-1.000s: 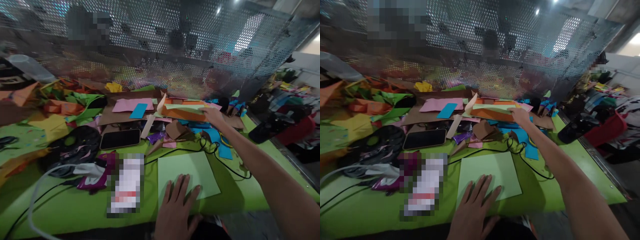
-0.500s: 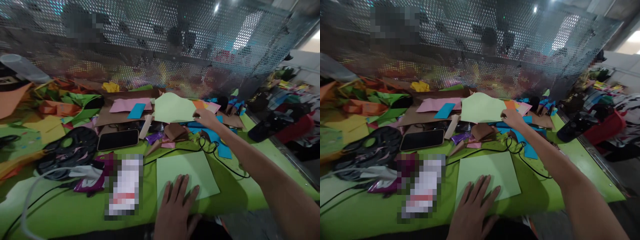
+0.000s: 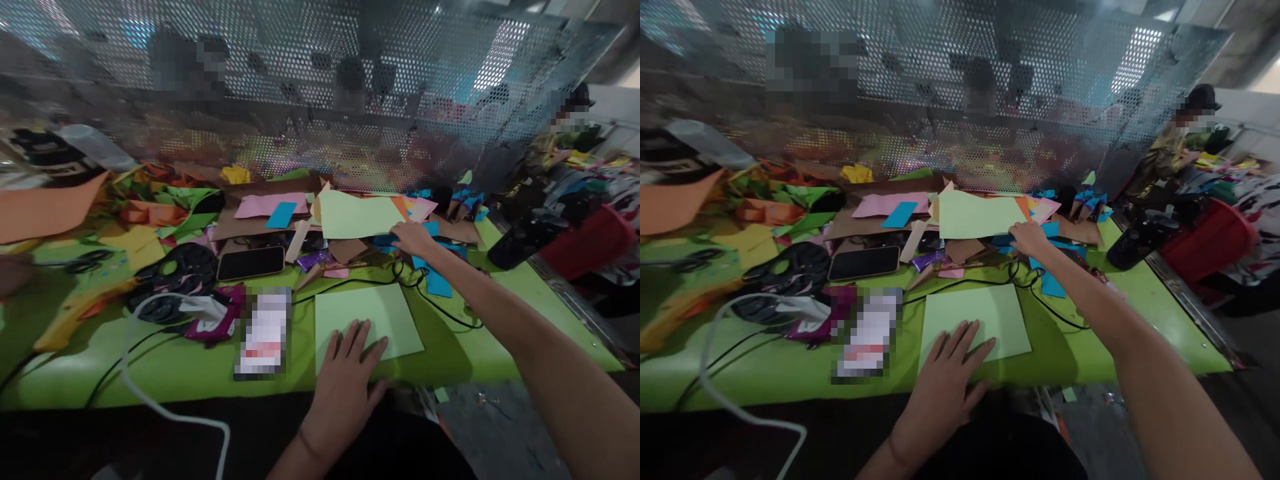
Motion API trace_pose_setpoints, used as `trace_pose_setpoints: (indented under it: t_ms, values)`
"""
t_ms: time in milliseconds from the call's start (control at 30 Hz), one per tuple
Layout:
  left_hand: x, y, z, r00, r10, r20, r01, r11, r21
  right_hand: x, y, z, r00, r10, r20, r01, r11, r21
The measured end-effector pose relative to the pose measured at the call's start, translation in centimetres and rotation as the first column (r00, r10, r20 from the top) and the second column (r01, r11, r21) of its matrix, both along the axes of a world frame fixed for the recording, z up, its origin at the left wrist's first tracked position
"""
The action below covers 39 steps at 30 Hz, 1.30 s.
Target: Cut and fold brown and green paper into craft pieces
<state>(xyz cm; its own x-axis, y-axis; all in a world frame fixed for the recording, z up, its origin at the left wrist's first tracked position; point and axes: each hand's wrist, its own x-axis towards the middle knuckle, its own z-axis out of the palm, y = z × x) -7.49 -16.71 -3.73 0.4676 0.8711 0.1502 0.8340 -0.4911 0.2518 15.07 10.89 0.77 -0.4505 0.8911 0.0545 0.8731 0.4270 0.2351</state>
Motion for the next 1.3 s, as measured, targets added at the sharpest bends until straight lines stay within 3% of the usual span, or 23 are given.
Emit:
trace_pose_setpoints:
  t_ms: [433,767,933,1033,1100,1300]
  values:
    - [1.2,0.8,1.6,0.997,0.079,0.009,-0.079,0.996,-0.037,-0.5,0.5,-0.3,1.000,-0.002,0.028,0.003,1.000,-0.025]
    - [3.5,3.9,3.3,0.994,0.031,-0.102,-0.032,0.999,-0.008,0.2,-2.5,3.1,0.998,0.052,-0.026,-0.052,0.998,-0.030]
    - [4.8,5.3,2.6,0.991,0.046,-0.123,-0.046,0.999,0.005,2.8,-6.5,5.0,0.994,-0.010,-0.107,0.006,0.999,-0.034]
    - [4.9,5.4,1.7,0.994,0.063,-0.084,-0.059,0.997,0.045,5.7,-10.4,5.4,0.948,0.054,-0.314,-0.078,0.995,-0.066]
    - [4.7,5.4,1.0,0.997,0.066,-0.047,-0.063,0.996,0.065,7.6,-13.7,5.0,0.903,0.073,-0.423,-0.137,0.983,-0.121]
    - [4.5,5.4,-0.1,0.999,0.019,-0.040,-0.015,0.996,0.088,10.8,-24.0,2.1,0.853,-0.078,-0.515,-0.069,0.963,-0.260]
